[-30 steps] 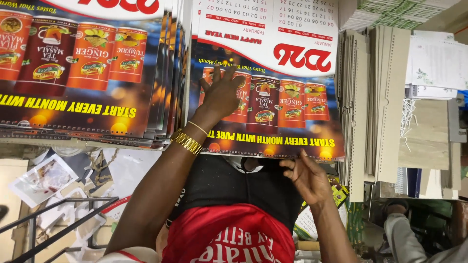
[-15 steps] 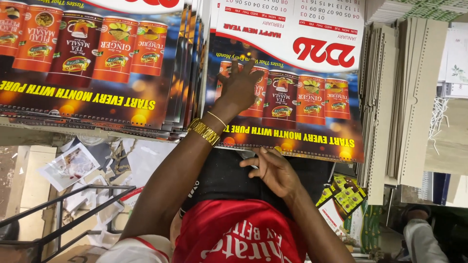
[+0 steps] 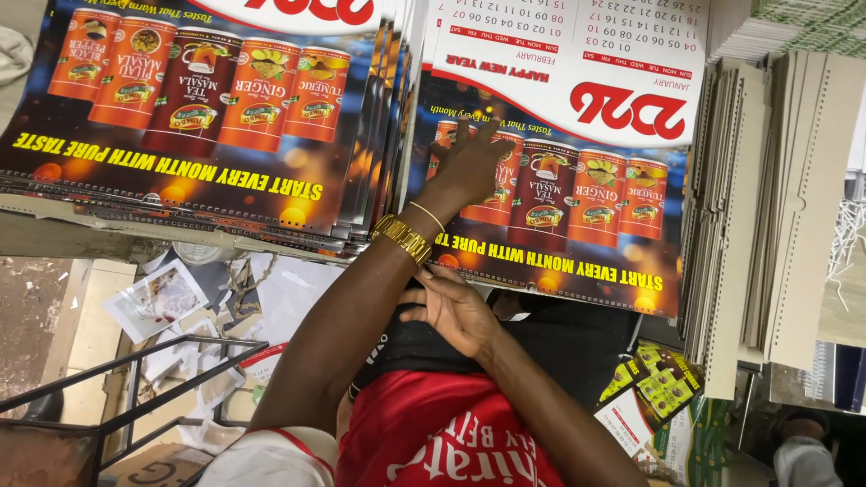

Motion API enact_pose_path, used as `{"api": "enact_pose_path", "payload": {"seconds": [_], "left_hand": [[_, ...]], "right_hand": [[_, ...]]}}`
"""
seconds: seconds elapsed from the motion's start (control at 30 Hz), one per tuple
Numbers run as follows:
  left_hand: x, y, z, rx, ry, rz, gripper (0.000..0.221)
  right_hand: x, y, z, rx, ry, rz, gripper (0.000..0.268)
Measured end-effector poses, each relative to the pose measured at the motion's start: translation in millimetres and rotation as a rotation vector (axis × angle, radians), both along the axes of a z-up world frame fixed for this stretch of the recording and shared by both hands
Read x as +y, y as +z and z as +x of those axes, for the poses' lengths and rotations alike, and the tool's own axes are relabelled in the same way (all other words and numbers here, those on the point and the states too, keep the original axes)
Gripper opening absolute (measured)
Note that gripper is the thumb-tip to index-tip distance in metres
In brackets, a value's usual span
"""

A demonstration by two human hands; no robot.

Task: The person assembles wall calendars by hand, inserting a metal spiral wire through pre-punched holes along the top edge of each calendar sheet. They repeatedly thread the wire, bend the ends to secure it, and flip the calendar to check alignment. The process is repeated for multiple calendar units.

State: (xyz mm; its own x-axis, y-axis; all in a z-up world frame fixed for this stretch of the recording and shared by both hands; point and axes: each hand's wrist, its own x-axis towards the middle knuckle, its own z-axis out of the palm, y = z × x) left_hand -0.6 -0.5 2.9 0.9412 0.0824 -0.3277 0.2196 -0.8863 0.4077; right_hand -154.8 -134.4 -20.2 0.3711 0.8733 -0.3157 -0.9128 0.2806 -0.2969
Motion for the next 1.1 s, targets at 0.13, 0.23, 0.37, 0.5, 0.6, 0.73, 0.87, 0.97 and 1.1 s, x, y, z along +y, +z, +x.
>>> {"api": "enact_pose_path", "payload": {"seconds": [0.13,0.23,0.37,0.5,0.6,0.73,0.87,0.97,1.1], "left_hand": [[-2,10,-5,0.028,0.001,-0.017,0.063],[-3,9,-8,-0.009,0.021,-0.037,0.058],[2,14,-11,-0.045,0.042,-0.142,0.051],[-8,92,-60,-0.14,-0.07,-0.39,0.064],[-13,116,-105,-0.263,-0.267,-0.664,0.071],[-9,94,-127,-0.205,-0.256,-0.428,0.069],[-6,55,-138,-0.386,-0.079,-0.336,0.046],[-7,45,-143,-0.411,0.01,-0.41,0.046],[-10,29,-145,-0.465,0.049,-0.424,0.046]], "right_hand": [[-9,21,1,-0.021,-0.007,-0.061,0.009],[-29,18,2,-0.106,-0.046,-0.141,0.016],[-55,2,5,-0.327,-0.177,-0.29,0.034],[-79,8,15,-0.79,-0.307,-0.584,0.068],[-102,8,32,-1.295,-0.298,-0.964,0.047],[-104,29,43,-1.913,-0.241,-1.121,0.031],[-98,50,50,-2.05,-0.009,-1.089,0.054],[-104,56,55,-2.075,-0.002,-1.05,0.047],[-120,62,58,-2.033,0.016,-1.112,0.038]]}}
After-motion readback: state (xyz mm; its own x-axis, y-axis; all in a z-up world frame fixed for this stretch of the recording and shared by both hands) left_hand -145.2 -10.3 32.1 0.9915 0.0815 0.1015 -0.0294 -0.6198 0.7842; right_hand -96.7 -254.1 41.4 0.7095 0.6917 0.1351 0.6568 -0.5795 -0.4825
